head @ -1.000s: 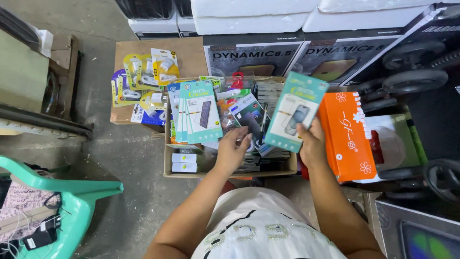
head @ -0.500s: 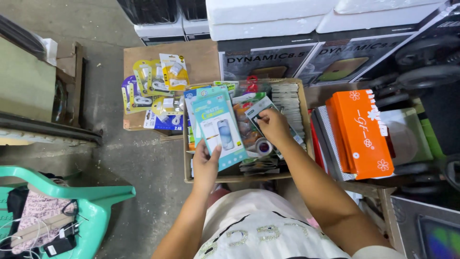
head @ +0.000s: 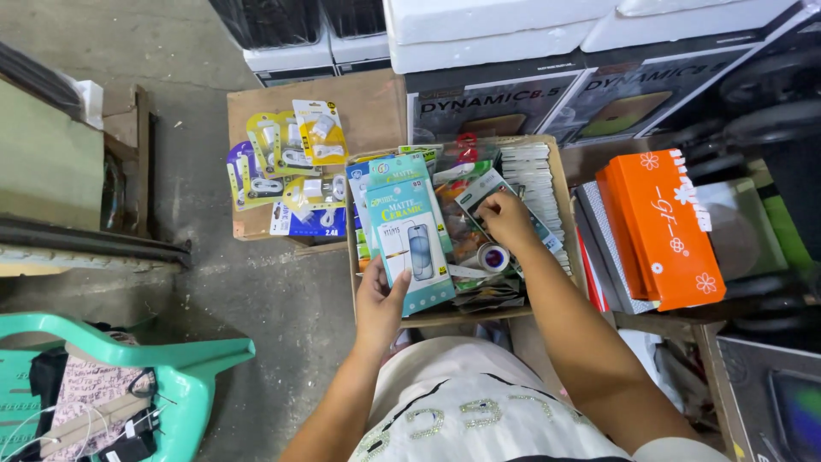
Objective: Checking and organizing packages of phone screen protectors in a storage area.
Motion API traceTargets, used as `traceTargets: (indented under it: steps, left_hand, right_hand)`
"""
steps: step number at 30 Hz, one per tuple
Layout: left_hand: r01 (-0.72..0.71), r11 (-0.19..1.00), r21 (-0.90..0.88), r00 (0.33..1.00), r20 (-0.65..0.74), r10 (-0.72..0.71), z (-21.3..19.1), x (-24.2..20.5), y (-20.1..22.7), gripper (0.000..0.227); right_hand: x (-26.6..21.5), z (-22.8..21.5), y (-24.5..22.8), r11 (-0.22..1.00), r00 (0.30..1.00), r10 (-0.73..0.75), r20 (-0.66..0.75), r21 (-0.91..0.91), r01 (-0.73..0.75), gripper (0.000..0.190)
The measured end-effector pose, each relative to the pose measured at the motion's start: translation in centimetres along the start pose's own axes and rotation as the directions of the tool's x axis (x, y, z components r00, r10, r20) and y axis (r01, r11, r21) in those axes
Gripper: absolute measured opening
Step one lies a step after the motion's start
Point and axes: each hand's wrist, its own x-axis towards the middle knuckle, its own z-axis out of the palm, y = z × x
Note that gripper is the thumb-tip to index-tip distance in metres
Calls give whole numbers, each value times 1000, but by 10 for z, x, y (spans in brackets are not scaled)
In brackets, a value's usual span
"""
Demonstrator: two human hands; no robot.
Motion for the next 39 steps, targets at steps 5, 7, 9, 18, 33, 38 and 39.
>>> traceTargets:
  steps: [5,7,9,18,33,38,39]
  left_hand:
    - [13,999,32,999,51,-15,11,5,-1,48]
    - [18,997,78,998,61,-23,17,7,-4,48]
    - [59,992,110,996,55,-65,28,10,-7,50]
    - [60,987,152,964,249,-97,103,11,-19,44]
    - [-19,983,181,973,229,-23,175,6,-43,30]
    - [1,973,232,985,169,-41,188,1,-57,29]
    - [0,974,225,986,162,-37,191,0,-56,30]
  right_hand:
    - [-9,-14,7,824,982,137,131,535,-187,10]
    - [-20,-28,-1,778,979,149,138,595,-202,11]
    - [-31,-43,-6,732,992,74,99,670,-121,11]
    - [-80,-142,107,764,944,64,-323,624,162,12]
    - [-76,-280,331,958,657,282,-699,240,-156,11]
    - [-57,-287,327,952,655,303,-692,253,-173,10]
    - [-57,-289,313,939,652,343,-676,257,-229,9]
